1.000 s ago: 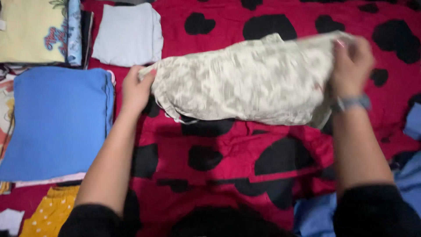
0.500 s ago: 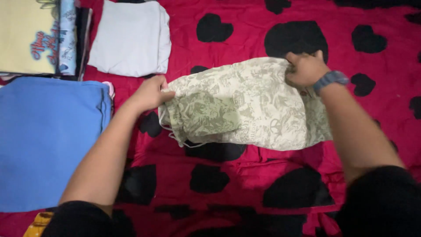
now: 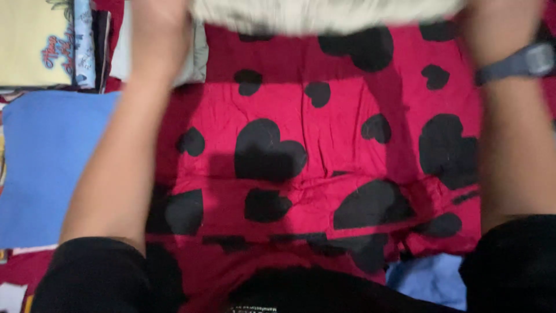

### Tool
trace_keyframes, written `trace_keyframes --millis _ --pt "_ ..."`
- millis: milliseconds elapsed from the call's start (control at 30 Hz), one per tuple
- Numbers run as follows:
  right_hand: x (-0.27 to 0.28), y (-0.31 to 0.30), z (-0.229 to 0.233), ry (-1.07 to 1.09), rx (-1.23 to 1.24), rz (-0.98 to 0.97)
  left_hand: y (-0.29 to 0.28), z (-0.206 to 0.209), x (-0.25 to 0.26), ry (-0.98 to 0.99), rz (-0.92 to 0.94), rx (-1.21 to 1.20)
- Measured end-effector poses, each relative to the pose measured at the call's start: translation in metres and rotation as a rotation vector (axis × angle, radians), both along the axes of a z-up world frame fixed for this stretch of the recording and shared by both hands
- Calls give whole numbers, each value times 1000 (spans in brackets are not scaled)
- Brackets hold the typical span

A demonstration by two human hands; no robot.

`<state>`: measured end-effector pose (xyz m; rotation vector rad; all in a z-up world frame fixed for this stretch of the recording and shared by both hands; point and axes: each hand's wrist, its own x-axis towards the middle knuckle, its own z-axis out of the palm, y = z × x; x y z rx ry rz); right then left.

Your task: Folding various items of clothing on a bed and organizing them into stacks.

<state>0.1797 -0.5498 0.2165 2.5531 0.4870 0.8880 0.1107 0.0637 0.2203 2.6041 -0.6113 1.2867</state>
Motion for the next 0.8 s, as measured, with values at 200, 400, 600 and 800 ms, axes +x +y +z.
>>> trace_keyframes --millis 200,400,600,800 --pt "-131 51 -127 803 -189 -224 -36 -137 -110 330 79 377" --pt "-168 80 -114 1195 284 -61 -78 -89 -137 524 78 234" --pt "-146 179 -139 645 683 530 -140 -170 -51 770 15 33" --pt "-48 70 -203 93 354 -154 -123 -162 -52 423 68 -67"
